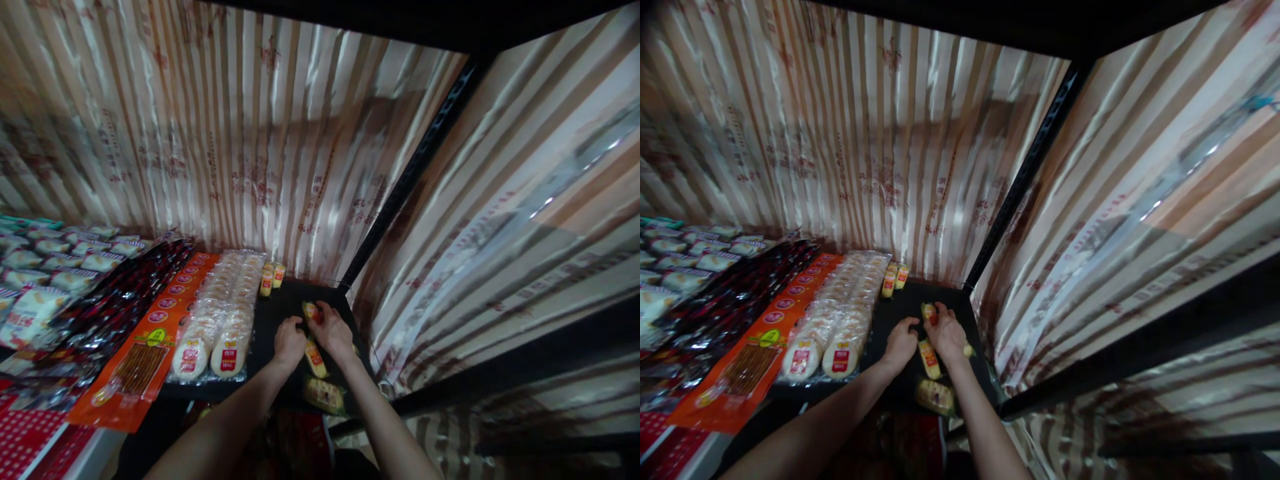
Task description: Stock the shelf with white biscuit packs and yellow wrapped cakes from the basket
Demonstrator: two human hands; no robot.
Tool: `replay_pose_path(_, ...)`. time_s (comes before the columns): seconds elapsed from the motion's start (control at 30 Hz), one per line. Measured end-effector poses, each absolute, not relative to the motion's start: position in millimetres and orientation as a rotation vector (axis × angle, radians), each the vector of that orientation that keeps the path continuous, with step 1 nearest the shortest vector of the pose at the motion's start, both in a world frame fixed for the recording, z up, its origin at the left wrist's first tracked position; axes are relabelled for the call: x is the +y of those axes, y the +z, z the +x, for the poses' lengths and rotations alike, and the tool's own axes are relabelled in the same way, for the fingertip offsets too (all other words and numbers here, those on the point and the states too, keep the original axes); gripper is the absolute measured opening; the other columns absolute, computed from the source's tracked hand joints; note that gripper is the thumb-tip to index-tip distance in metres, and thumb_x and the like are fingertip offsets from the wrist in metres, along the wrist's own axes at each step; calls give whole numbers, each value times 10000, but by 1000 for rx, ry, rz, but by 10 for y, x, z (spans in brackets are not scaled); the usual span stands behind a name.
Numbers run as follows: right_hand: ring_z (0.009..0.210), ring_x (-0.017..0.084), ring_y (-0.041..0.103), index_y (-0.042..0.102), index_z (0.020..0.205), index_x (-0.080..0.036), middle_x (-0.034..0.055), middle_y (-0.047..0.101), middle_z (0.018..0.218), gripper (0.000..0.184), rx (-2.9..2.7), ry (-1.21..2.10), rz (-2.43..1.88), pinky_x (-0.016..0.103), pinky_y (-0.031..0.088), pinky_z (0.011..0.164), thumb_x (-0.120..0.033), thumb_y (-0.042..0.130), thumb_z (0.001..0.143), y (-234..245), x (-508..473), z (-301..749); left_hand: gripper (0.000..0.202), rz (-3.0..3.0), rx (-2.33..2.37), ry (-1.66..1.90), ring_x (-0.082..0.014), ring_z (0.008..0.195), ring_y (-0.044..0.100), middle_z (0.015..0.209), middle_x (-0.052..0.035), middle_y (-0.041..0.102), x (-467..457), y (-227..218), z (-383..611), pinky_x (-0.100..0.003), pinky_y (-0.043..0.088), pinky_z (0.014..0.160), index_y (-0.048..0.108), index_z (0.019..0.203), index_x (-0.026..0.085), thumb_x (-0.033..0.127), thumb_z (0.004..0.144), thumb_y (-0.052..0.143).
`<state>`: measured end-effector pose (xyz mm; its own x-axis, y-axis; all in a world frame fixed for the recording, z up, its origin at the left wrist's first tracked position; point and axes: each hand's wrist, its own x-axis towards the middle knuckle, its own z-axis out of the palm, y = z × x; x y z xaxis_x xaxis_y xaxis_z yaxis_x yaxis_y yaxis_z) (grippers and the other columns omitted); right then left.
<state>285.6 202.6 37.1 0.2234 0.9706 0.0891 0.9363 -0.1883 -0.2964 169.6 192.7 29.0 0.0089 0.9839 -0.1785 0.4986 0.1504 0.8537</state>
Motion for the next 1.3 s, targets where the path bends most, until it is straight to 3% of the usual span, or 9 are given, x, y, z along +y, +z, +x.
replay_pose_path(0.2,864,184,602,484,1223,-149,74,624,930,484,-1608,297,-1983,262,435,739,-326,532,775,194,2369,2524,369,1292,1691,887,-179,1168,490,1236,-101,563,2162,283,1549,-263,330,1014,566,1129,128,120,811,380)
replay_pose_path(0.53,858,203,572,440,1256,-121,95,582,944,538,-1448,306,-1904,293,446,762,-343,518,772,-128,2893,2183,382,1217,1706,972,-168,1208,459,1295,-122,512,2619,148,1322,-246,306,1027,522,1179,99,186,866,323)
replay_pose_path(1.0,884,209,561,457,1243,-249,77,521,1014,472,-1434,321,-2005,294,442,700,-373,507,790,-217,3138,2037,383,1205,1671,975,-145,1208,458,1302,-83,513,2769,33,1310,-225,301,1030,511,1202,134,181,871,324)
replay_pose_path(1.3,920,213,560,430,1267,-228,77,519,1055,513,-1384,328,-2004,297,436,716,-416,480,792,-145,3137,2036,415,1191,1676,984,-162,1255,406,1343,-111,464,2768,18,1322,-253,266,1065,475,1249,94,167,864,339)
